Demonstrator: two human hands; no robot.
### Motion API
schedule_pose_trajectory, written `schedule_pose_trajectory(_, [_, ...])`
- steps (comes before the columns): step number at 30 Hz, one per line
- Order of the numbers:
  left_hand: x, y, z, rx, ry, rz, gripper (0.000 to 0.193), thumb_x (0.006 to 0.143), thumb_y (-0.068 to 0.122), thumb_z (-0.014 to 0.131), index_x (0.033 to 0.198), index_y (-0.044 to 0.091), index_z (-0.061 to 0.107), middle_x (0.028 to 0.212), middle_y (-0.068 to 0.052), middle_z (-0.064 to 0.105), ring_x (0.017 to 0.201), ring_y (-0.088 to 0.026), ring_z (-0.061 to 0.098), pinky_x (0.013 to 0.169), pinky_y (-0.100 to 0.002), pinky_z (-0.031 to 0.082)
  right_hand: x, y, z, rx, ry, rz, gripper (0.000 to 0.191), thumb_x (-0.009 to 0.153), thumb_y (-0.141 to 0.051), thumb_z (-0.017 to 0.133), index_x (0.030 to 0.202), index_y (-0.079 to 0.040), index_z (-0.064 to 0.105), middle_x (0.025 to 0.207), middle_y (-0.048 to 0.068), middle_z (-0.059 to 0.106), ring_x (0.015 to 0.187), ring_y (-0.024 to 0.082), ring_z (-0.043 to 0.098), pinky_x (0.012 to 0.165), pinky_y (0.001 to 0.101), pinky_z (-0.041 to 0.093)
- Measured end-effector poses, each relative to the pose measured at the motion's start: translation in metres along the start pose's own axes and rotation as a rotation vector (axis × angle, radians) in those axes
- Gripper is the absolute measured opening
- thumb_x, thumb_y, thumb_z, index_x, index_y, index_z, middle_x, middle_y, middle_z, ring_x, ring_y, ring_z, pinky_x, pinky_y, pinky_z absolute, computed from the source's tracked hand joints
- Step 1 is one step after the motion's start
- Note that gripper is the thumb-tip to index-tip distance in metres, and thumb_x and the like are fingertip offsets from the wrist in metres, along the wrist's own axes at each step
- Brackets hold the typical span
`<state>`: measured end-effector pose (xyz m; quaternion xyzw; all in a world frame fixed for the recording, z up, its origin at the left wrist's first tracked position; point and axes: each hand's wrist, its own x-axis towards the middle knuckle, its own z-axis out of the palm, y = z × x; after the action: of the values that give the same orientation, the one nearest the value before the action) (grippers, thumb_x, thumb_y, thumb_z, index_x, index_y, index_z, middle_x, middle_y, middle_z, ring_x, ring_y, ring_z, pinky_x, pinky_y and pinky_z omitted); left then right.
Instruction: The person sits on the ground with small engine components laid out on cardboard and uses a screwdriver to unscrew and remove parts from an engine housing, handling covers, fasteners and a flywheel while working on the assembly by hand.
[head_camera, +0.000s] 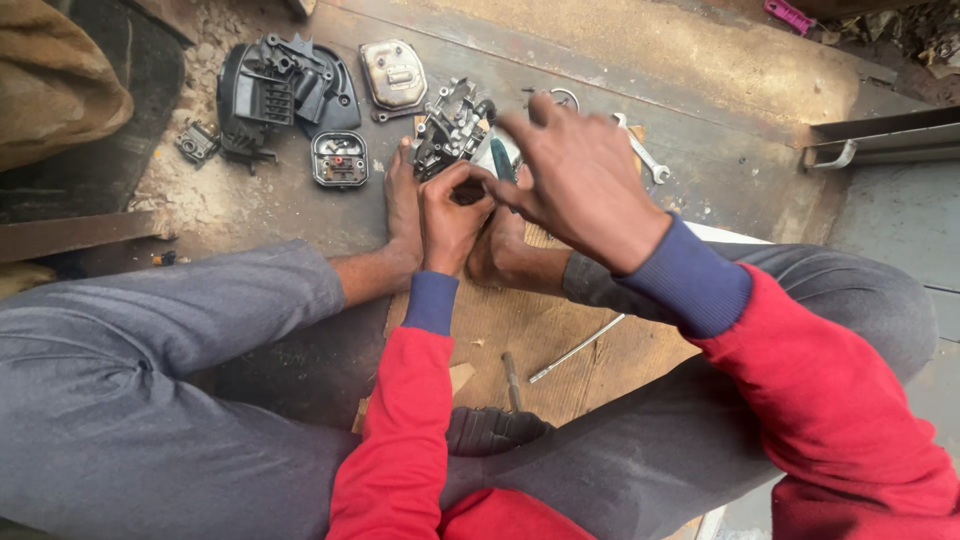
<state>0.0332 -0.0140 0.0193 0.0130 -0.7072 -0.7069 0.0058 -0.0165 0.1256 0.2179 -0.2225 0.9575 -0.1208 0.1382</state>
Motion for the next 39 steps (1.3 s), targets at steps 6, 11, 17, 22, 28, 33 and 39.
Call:
schedule_pose_trajectory(6, [-0.003, 0.000, 0.004, 0.088, -0.084, 0.166, 0.022, 0.092, -0.001, 0.074, 0.112, -0.008, 0.069, 0.106, -0.019, 0.074, 0.100, -0.025, 0.074, 0.087, -0.032, 0.057, 0.005, -0.002, 0.014, 0.001, 0.138, -0.264, 0.032, 0.078, -0.008, 0.070, 0.110, -0.011, 0.066, 0.105, 0.010, 0.065, 0.106, 0.029, 0.060, 0.088, 0.0429, 0.042])
schedule_pose_trajectory(11, [-0.005, 0.004, 0.009, 0.181, 0.124, 0.119, 0.019, 0.082, -0.001, 0.075, 0.101, -0.003, 0.074, 0.091, -0.020, 0.076, 0.079, -0.026, 0.077, 0.072, -0.032, 0.058, 0.008, -0.008, 0.006, 0.077, 0.359, -0.396, 0.020, 0.069, -0.005, 0.066, 0.085, -0.014, 0.059, 0.114, 0.013, 0.065, 0.118, 0.030, 0.054, 0.091, 0.0413, 0.042])
schedule_pose_trajectory(17, [0.000, 0.005, 0.014, 0.216, 0.132, 0.064, 0.016, 0.078, -0.001, 0.075, 0.092, -0.005, 0.068, 0.084, -0.020, 0.073, 0.075, -0.029, 0.074, 0.071, -0.035, 0.057, 0.004, -0.003, 0.003, -0.074, -0.083, -0.015, 0.056, 0.089, -0.036, 0.077, 0.130, -0.002, 0.060, 0.108, 0.013, 0.061, 0.101, 0.030, 0.060, 0.086, 0.0440, 0.042])
schedule_pose_trajectory(22, [0.000, 0.000, 0.010, 0.178, -0.037, 0.163, 0.017, 0.091, 0.005, 0.075, 0.104, -0.003, 0.070, 0.097, -0.020, 0.074, 0.090, -0.031, 0.074, 0.077, -0.041, 0.056, 0.004, 0.003, 0.010, -0.052, 0.025, -0.213, 0.024, 0.085, -0.013, 0.072, 0.109, -0.013, 0.075, 0.107, 0.009, 0.064, 0.103, 0.030, 0.058, 0.086, 0.0440, 0.041])
schedule_pose_trajectory(28, [-0.003, 0.005, 0.021, 0.335, 0.143, 0.129, 0.010, 0.086, 0.003, 0.076, 0.095, -0.001, 0.074, 0.086, -0.018, 0.074, 0.077, -0.032, 0.074, 0.070, -0.040, 0.056, 0.007, 0.003, 0.009, 0.068, 0.261, -0.303, 0.022, 0.079, -0.007, 0.069, 0.100, -0.011, 0.074, 0.130, 0.014, 0.064, 0.117, 0.028, 0.056, 0.094, 0.0412, 0.042])
schedule_pose_trajectory(33, [-0.002, 0.013, 0.020, 0.249, 0.148, 0.132, 0.009, 0.081, -0.002, 0.072, 0.090, -0.002, 0.071, 0.086, -0.015, 0.076, 0.080, -0.028, 0.079, 0.074, -0.036, 0.059, 0.005, 0.011, 0.006, 0.017, 0.250, -0.264, 0.033, 0.091, -0.018, 0.076, 0.120, -0.003, 0.069, 0.117, 0.015, 0.064, 0.109, 0.031, 0.056, 0.091, 0.0434, 0.040])
schedule_pose_trajectory(39, [-0.002, 0.005, 0.011, 0.227, 0.036, 0.274, 0.020, 0.088, 0.001, 0.075, 0.108, -0.001, 0.073, 0.101, -0.018, 0.076, 0.095, -0.032, 0.076, 0.085, -0.038, 0.059, 0.008, 0.014, 0.014, 0.111, 0.206, -0.364, 0.032, 0.074, -0.002, 0.070, 0.106, -0.008, 0.069, 0.099, 0.006, 0.068, 0.102, 0.029, 0.061, 0.090, 0.0440, 0.039])
